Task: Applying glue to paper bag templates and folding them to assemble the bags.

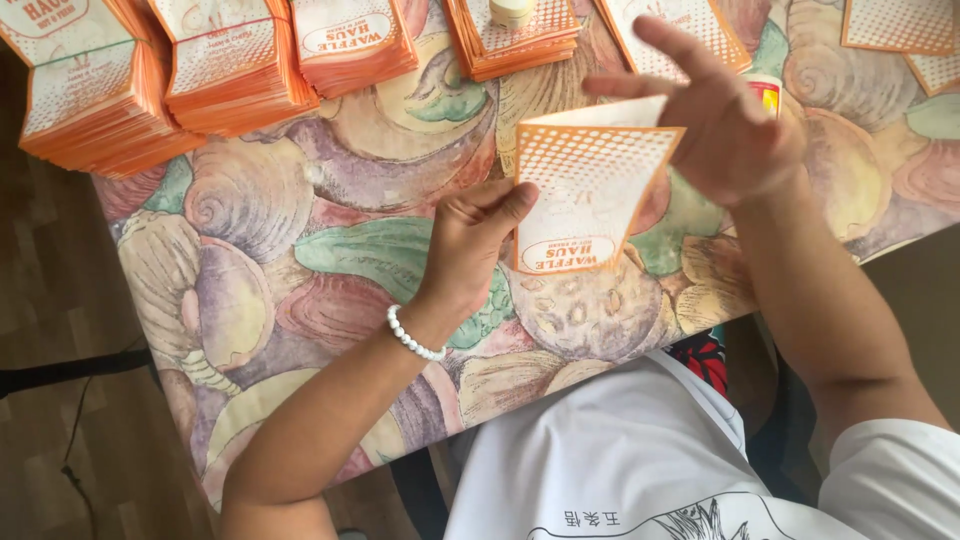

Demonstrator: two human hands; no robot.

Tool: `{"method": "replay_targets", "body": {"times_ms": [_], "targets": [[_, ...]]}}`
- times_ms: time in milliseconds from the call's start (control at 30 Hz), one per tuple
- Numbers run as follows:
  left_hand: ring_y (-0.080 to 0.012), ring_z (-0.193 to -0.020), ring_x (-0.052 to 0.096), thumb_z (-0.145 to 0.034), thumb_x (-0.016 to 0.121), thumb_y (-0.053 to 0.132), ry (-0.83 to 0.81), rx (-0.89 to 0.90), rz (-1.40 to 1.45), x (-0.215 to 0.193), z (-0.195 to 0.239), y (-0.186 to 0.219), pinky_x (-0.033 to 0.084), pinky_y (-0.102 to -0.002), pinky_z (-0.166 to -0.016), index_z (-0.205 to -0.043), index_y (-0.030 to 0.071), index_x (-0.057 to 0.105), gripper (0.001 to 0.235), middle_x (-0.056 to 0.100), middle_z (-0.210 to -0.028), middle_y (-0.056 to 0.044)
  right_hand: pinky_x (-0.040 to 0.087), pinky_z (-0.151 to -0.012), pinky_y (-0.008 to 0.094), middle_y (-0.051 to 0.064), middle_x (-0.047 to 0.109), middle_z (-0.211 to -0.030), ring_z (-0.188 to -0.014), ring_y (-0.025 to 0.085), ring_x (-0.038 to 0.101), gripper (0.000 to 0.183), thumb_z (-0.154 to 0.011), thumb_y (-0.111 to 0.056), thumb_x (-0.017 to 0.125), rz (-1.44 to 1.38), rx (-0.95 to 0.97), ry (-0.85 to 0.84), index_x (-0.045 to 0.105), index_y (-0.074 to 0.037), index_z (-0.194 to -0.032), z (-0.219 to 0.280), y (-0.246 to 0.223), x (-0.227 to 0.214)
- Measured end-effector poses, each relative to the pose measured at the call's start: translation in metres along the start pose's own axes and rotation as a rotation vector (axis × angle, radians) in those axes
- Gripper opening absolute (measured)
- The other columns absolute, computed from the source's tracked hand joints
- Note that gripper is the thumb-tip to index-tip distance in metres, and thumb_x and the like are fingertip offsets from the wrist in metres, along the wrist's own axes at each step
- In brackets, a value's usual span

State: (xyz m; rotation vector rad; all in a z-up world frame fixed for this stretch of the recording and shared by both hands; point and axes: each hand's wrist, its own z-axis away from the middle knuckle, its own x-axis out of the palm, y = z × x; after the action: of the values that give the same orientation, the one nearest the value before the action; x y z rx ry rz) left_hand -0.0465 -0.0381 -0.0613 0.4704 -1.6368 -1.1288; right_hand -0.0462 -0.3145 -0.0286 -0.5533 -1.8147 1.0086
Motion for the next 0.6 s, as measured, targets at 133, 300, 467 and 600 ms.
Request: {"method": "replay_targets", "body": {"times_ms": [133, 300, 467, 600], "targets": [[-0.0015, -0.071, 0.041, -0.095, 0.074, 0.016, 0.082, 0.106, -0.187, 0.011, 0.008, 0.004, 0.037, -0.020, -0.065, -0.083, 0.012, 0.075, 0.013, 0.053, -0.070, 0.013, 0.067, -0.091, 0.030, 0.013, 0.071, -0.124, -0.104, 0.019, 0.075, 0.104, -0.074, -0.019, 0.089, 0.324, -0.166, 0.287, 0.037, 0.000, -0.162, 0.001, 0.020, 0.037], [-0.0178, -0.111, 0.071, -0.091, 0.081, 0.020, -0.014, 0.194, -0.138, 0.026, 0.013, 0.026, 0.059, -0.028, -0.098, -0.127, 0.001, 0.065, 0.043, 0.074, -0.119, -0.010, 0.056, -0.103, 0.022, 0.016, 0.056, -0.151, -0.127, 0.016, 0.060, 0.075, -0.082, 0.001, 0.084, 0.768, -0.253, 0.494, 0.049, 0.005, -0.148, 0.008, 0.012, 0.069], [-0.0087, -0.087, 0.070, -0.098, 0.072, 0.023, 0.038, 0.371, -0.487, 0.041, 0.020, 0.060, 0.057, -0.019, -0.075, -0.114, 0.006, 0.074, 0.023, 0.078, -0.101, -0.007, 0.054, -0.113, 0.037, 0.028, 0.062, -0.131, -0.127, 0.033, 0.063, 0.082, -0.080, 0.001, 0.083, 0.848, -0.355, 0.432, 0.042, 0.008, -0.151, 0.017, 0.010, 0.093], [-0.0025, -0.062, 0.037, -0.101, 0.071, 0.024, 0.020, 0.364, -0.576, 0.040, 0.025, 0.065, 0.031, -0.020, -0.055, -0.118, 0.010, 0.075, 0.022, 0.061, -0.071, 0.008, 0.059, -0.087, 0.030, 0.030, 0.070, -0.101, -0.100, 0.035, 0.074, 0.079, -0.088, 0.002, 0.080, 0.868, -0.443, 0.463, 0.038, 0.008, -0.155, 0.025, 0.012, 0.099]]}}
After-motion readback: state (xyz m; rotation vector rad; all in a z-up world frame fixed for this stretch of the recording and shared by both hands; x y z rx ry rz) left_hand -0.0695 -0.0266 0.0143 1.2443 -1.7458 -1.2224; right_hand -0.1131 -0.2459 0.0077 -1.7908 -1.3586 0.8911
